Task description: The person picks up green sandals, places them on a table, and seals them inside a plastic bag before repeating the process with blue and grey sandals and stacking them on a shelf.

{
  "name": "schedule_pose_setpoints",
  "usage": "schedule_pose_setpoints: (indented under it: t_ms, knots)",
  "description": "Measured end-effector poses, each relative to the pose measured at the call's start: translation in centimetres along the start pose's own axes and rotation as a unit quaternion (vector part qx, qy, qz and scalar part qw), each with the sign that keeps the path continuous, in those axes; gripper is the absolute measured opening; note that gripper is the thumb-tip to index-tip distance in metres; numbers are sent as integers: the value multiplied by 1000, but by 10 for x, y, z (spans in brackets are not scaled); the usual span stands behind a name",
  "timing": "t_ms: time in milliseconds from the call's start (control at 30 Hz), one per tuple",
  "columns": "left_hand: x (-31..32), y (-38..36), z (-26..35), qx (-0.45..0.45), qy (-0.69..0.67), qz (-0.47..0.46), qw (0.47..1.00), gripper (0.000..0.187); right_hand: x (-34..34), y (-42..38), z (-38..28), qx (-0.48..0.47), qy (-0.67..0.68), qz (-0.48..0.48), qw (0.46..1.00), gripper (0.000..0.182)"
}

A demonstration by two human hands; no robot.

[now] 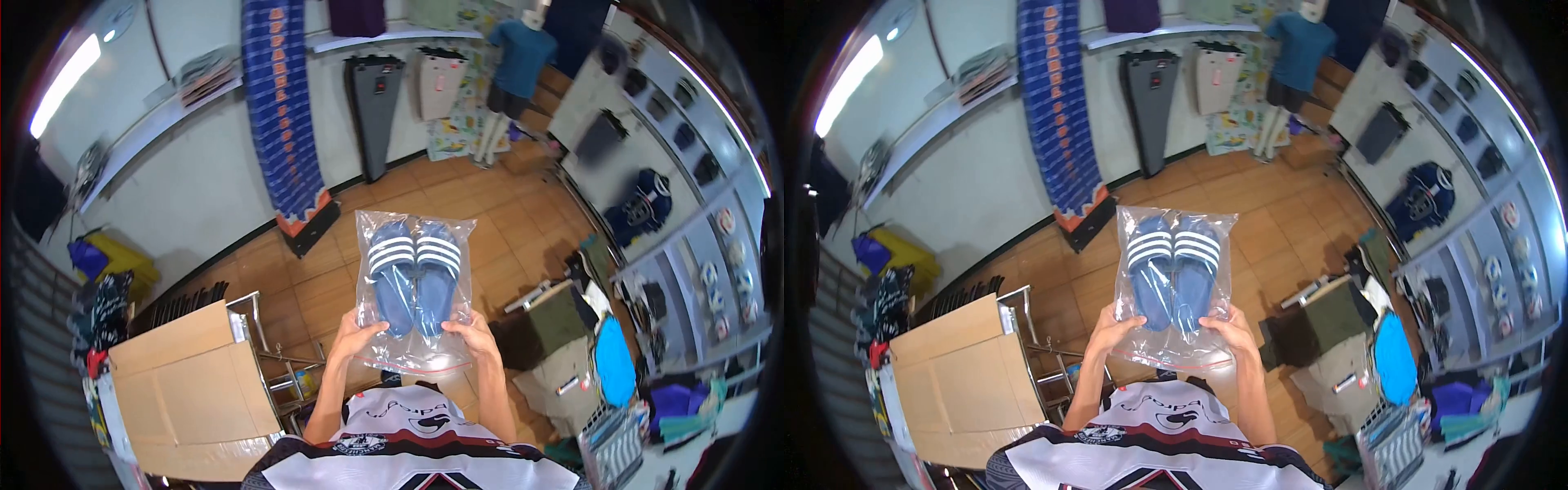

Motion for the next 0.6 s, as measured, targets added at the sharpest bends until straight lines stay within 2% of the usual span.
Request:
schedule_pose_setpoints:
  t_ms: [33,133,300,433,500,600]
  knots:
    - [-7,10,12,1,-9,13,1000,42,12,21,-1,8,8,-30,999,53]
    - [-37,43,26,5,-21,61,998,39,50,68,-8,24,8,-43,999,47]
    - [-97,85,31,-44,-24,157,986,38,134,150,-11,78,18,-138,987,28]
    - [-137,131,36,-16,-58,217,974,44,203,235,-13,92,-38,-213,972,31]
    - [-155,149,50,-41,-60,273,959,46,241,273,-24,110,-67,-247,960,33]
    - [-185,178,72,-36,-53,350,934,50,306,329,-49,78,-102,-307,943,35]
Point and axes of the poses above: each hand's wrist, its own y-axis towards the middle knuckle, its own x-axis out of the palm, z = x × y, the point moved 9 cm from there along y, towards the middle knuckle, and after that the axes turned 9 degrees about z, right-handed, at the moved point
